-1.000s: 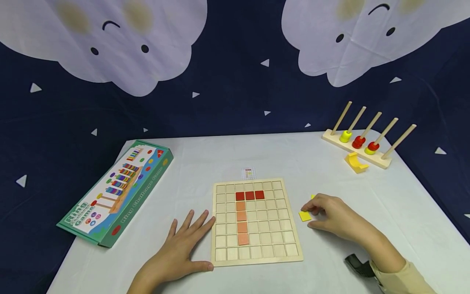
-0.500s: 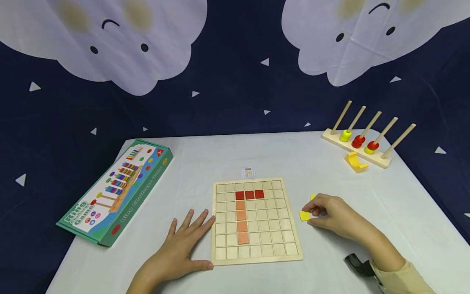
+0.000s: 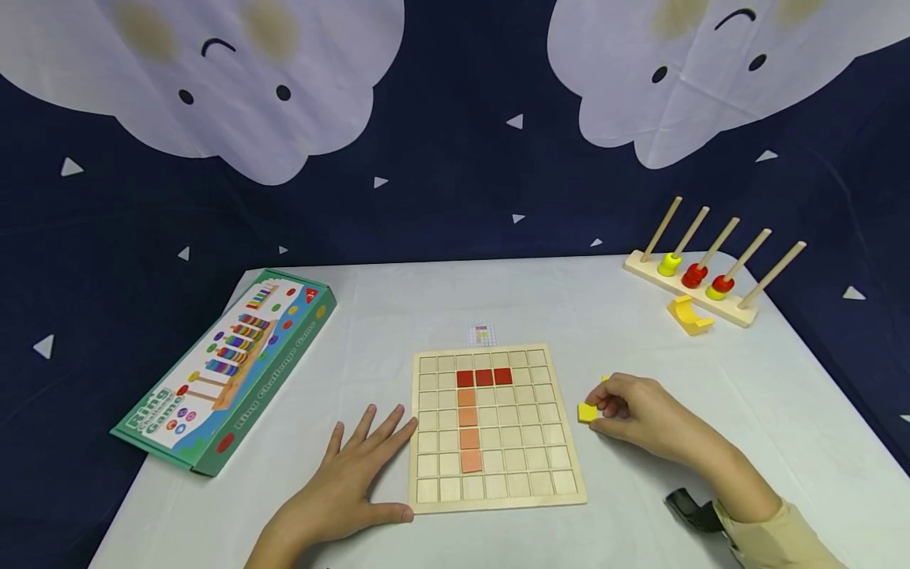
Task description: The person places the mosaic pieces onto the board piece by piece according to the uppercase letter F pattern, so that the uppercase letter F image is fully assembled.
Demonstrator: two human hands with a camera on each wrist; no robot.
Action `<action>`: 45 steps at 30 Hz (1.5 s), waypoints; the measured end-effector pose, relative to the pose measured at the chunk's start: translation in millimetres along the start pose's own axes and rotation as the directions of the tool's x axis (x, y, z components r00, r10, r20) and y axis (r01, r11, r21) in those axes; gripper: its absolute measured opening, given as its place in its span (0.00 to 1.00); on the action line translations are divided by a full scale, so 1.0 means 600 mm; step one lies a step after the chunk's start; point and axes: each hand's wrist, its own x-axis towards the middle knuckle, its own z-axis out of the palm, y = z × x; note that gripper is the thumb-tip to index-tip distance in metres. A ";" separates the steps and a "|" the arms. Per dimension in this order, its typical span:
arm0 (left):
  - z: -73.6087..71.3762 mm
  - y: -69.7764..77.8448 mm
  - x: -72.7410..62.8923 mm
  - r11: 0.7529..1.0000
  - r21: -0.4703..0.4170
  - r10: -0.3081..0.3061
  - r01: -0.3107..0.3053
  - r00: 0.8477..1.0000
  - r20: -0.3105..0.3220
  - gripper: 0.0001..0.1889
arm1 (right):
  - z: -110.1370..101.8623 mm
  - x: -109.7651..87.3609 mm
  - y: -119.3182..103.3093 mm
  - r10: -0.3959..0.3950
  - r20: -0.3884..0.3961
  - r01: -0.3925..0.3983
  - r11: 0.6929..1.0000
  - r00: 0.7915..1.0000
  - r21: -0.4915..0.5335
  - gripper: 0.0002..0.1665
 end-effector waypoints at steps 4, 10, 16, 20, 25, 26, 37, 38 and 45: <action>0.001 0.000 0.000 1.000 -0.008 -0.012 0.012 1.000 0.005 0.59 | -0.002 0.007 -0.005 -0.017 0.004 0.017 1.000 1.000 -0.004 0.12; 0.001 -0.001 -0.001 1.000 -0.001 -0.002 0.002 1.000 0.001 0.59 | -0.004 0.021 -0.023 -0.019 0.031 0.019 1.000 0.999 0.002 0.12; 0.003 -0.001 0.001 1.000 0.009 -0.004 0.004 1.000 0.002 0.59 | 0.004 0.040 -0.041 -0.059 0.048 0.058 0.998 0.997 0.013 0.11; 0.002 -0.002 0.001 1.000 0.006 -0.001 0.001 1.000 0.003 0.59 | 0.011 0.054 -0.053 -0.096 0.065 0.095 0.995 0.993 0.029 0.12; 0.003 -0.002 0.001 1.000 0.006 0.008 -0.008 1.000 -0.004 0.59 | 0.022 0.070 -0.066 -0.152 0.097 0.146 0.987 0.984 0.060 0.12; 0.003 -0.002 0.001 1.000 0.005 0.007 -0.007 1.000 -0.003 0.59 | 0.026 0.073 -0.068 -0.162 0.102 0.156 0.986 0.982 0.062 0.12; 0.001 -0.003 -0.002 1.000 -0.004 0.016 -0.016 1.000 -0.009 0.58 | 0.059 0.103 -0.097 -0.241 0.143 0.235 0.970 0.960 0.060 0.12; 0.001 -0.003 -0.002 1.000 -0.007 0.017 -0.017 1.000 -0.008 0.58 | 0.062 0.105 -0.100 -0.241 0.148 0.234 0.970 0.959 0.060 0.11; 0.000 -0.002 -0.001 1.000 -0.002 0.011 -0.011 1.000 -0.005 0.59 | 0.075 0.116 -0.118 -0.228 0.180 0.223 0.974 0.957 0.049 0.11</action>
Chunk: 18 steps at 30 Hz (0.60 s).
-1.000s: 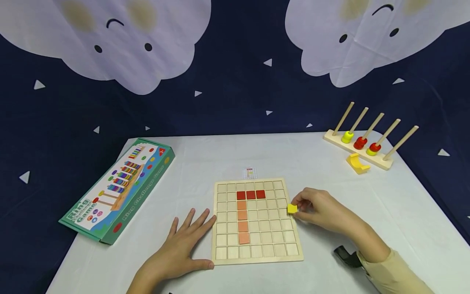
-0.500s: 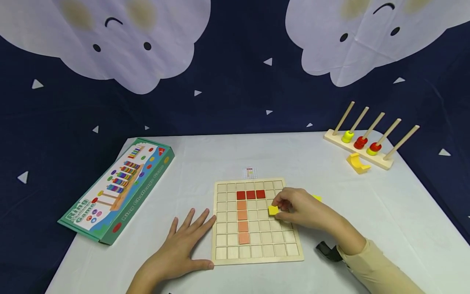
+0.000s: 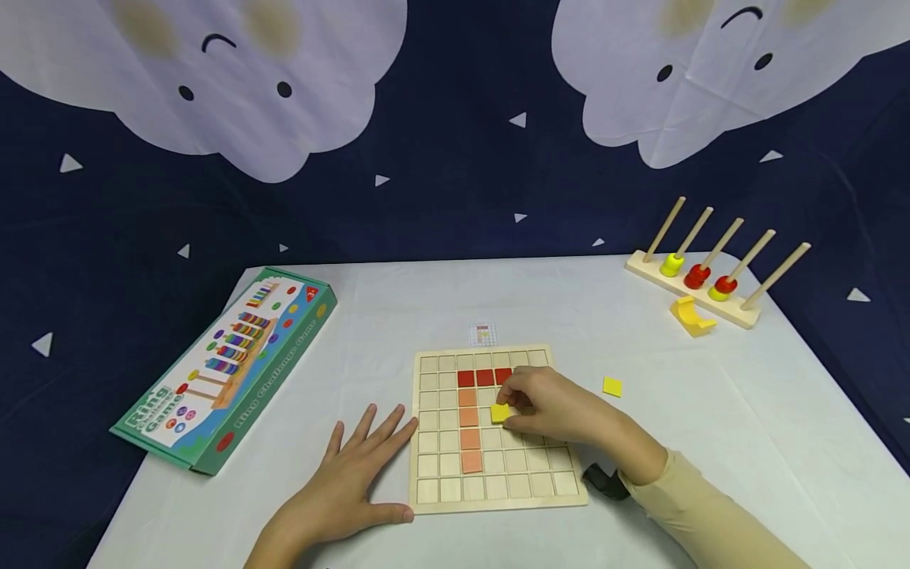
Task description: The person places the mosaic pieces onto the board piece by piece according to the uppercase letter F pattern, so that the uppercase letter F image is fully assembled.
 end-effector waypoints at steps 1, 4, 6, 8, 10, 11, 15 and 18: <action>0.000 0.000 0.000 1.000 -0.001 0.001 -0.001 1.000 0.001 0.59 | 0.001 0.002 -0.002 0.003 0.005 -0.003 1.000 1.000 0.000 0.11; 0.000 0.000 -0.001 1.000 -0.004 0.003 -0.003 1.000 0.001 0.58 | 0.003 0.007 -0.006 0.003 0.012 -0.003 1.000 1.000 -0.011 0.11; 0.000 0.000 -0.001 1.000 -0.005 0.001 -0.001 1.000 0.003 0.58 | 0.005 0.010 -0.009 0.002 0.011 -0.002 1.000 1.000 -0.028 0.11; 0.000 0.000 -0.001 1.000 -0.007 -0.003 0.003 1.000 0.005 0.58 | 0.007 0.013 -0.012 0.004 0.008 -0.004 0.999 1.000 -0.049 0.11; 0.001 0.001 0.000 1.000 -0.010 -0.013 0.013 1.000 0.008 0.58 | 0.009 0.015 -0.015 0.007 0.006 -0.006 0.997 1.000 -0.075 0.11; 0.001 0.001 0.000 1.000 -0.011 -0.017 0.017 1.000 0.010 0.58 | 0.010 0.016 -0.016 0.006 0.004 -0.006 0.996 1.000 -0.086 0.11; 0.003 0.001 0.001 1.000 -0.011 -0.019 0.019 1.000 0.007 0.58 | 0.013 0.019 -0.020 0.009 0.001 -0.009 0.993 1.000 -0.115 0.11; 0.003 0.000 0.001 1.000 -0.009 -0.007 0.007 1.000 0.000 0.58 | 0.014 0.019 -0.022 0.014 -0.001 -0.014 0.992 1.000 -0.124 0.11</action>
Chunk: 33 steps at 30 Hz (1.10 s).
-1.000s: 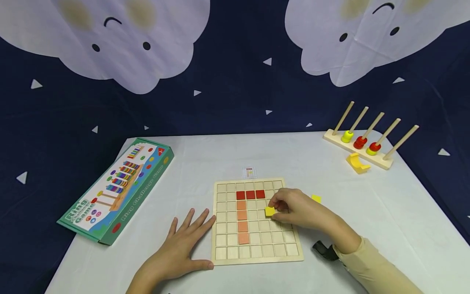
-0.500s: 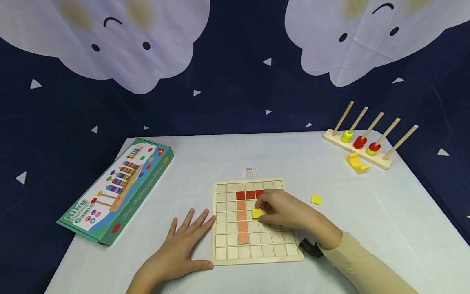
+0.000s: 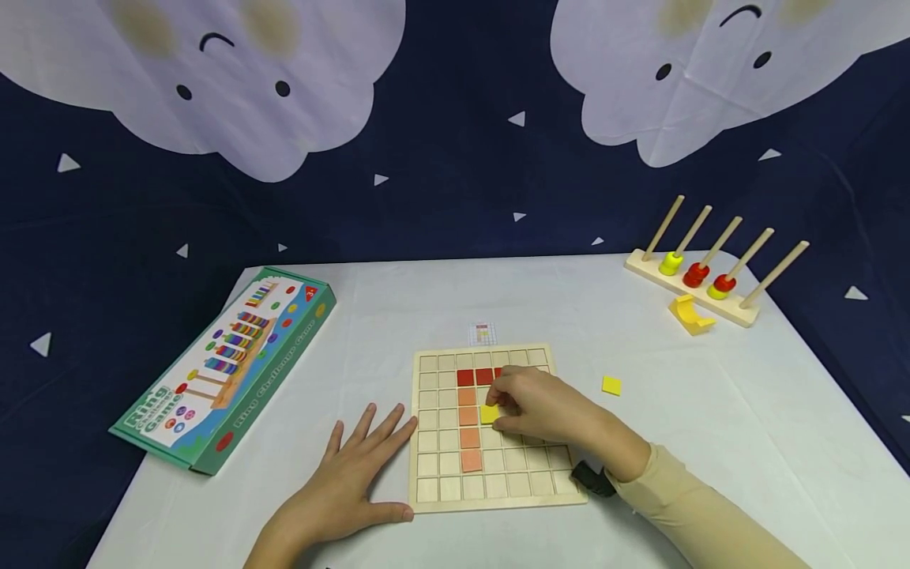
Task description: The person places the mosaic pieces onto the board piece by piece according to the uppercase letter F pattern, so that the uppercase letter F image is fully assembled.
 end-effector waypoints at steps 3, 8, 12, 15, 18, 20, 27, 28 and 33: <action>-0.001 -0.001 0.000 1.000 0.003 0.006 -0.006 1.000 -0.003 0.58 | 0.001 0.001 0.000 0.001 -0.002 -0.001 1.000 1.000 -0.011 0.12; -0.002 -0.001 0.000 1.000 0.009 0.000 0.000 1.000 0.004 0.58 | 0.002 0.002 0.000 -0.002 -0.002 0.002 1.000 1.000 -0.015 0.12; -0.004 0.001 -0.001 1.000 0.006 -0.003 0.003 1.000 0.008 0.58 | 0.003 0.001 -0.001 0.001 0.002 -0.001 1.000 1.000 -0.006 0.12; -0.005 0.001 -0.002 1.000 0.004 0.002 -0.002 1.000 0.005 0.58 | 0.003 0.000 0.000 0.003 0.004 -0.003 1.000 1.000 -0.001 0.12; -0.004 0.001 -0.002 1.000 0.000 0.000 0.000 1.000 0.005 0.58 | 0.004 0.000 0.000 0.001 0.003 -0.001 1.000 1.000 -0.001 0.12; -0.003 0.000 -0.002 1.000 -0.003 -0.003 0.003 1.000 0.006 0.58 | 0.004 -0.001 -0.001 0.003 0.001 -0.003 1.000 1.000 -0.002 0.13; -0.002 0.000 -0.003 1.000 0.002 0.009 -0.009 1.000 -0.004 0.57 | 0.001 -0.010 -0.015 -0.011 0.003 0.011 1.000 1.000 0.001 0.13; -0.002 0.000 -0.003 1.000 0.005 0.010 -0.010 1.000 -0.005 0.57 | 0.001 -0.012 -0.018 -0.017 0.002 0.017 1.000 1.000 0.003 0.13; -0.002 0.001 -0.002 1.000 0.006 0.003 -0.003 1.000 -0.003 0.57 | 0.007 -0.025 -0.036 -0.060 0.006 0.060 0.998 0.998 0.025 0.11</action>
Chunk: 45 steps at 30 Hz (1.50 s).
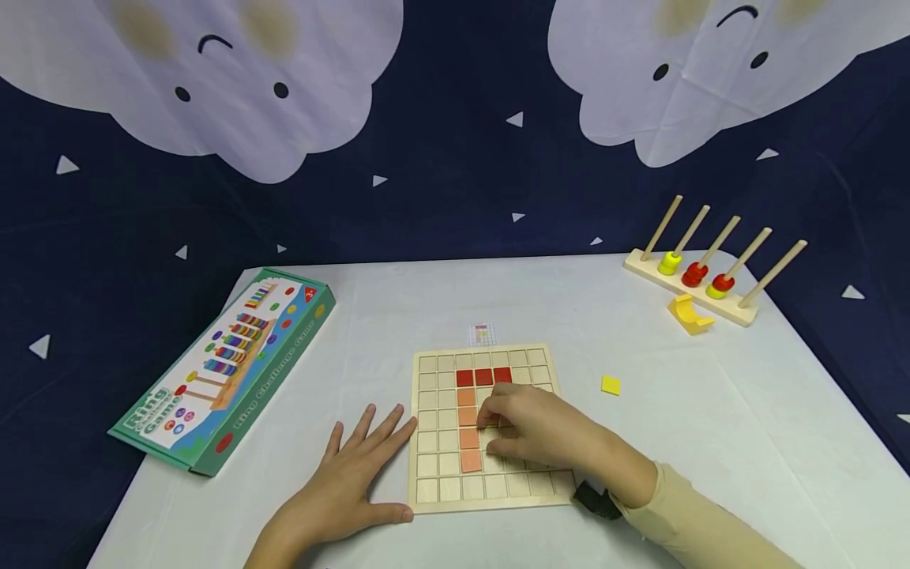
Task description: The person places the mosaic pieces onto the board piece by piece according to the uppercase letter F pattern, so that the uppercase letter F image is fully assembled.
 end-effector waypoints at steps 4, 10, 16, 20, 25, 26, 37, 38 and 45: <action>0.000 0.000 0.000 1.000 0.001 -0.010 0.010 1.000 0.007 0.58 | 0.012 -0.004 -0.010 -0.028 0.021 0.028 1.000 0.999 0.013 0.13; -0.002 0.002 0.000 1.000 0.003 -0.018 0.018 1.000 0.014 0.58 | 0.024 -0.005 -0.013 -0.062 0.030 0.062 0.998 0.998 -0.007 0.15; -0.004 0.002 0.000 1.000 0.003 -0.015 0.015 1.000 0.014 0.58 | 0.028 -0.004 -0.013 -0.068 0.026 0.069 0.997 0.997 -0.033 0.12; -0.003 0.002 0.001 1.000 0.007 -0.015 0.015 1.000 0.014 0.58 | 0.029 -0.003 -0.013 -0.070 0.035 0.070 0.997 0.997 -0.019 0.10; -0.001 0.002 0.000 1.000 0.008 -0.019 0.019 1.000 0.014 0.58 | 0.029 -0.003 -0.013 -0.083 0.037 0.083 0.996 0.996 -0.014 0.09; -0.001 0.002 0.000 1.000 0.008 -0.019 0.019 1.000 0.014 0.58 | 0.029 -0.003 -0.012 -0.085 0.037 0.085 0.996 0.996 -0.015 0.09; -0.004 0.003 -0.001 1.000 0.003 -0.011 0.011 1.000 0.015 0.58 | 0.028 -0.003 -0.016 -0.099 0.053 0.100 0.995 0.994 -0.017 0.09; -0.004 0.003 -0.001 1.000 0.004 -0.009 0.009 1.000 0.013 0.58 | 0.028 -0.003 -0.016 -0.103 0.054 0.105 0.994 0.993 -0.028 0.09; -0.003 0.002 -0.001 1.000 0.001 -0.010 0.010 1.000 0.010 0.58 | 0.025 -0.003 -0.017 -0.091 0.056 0.093 0.995 0.994 -0.041 0.08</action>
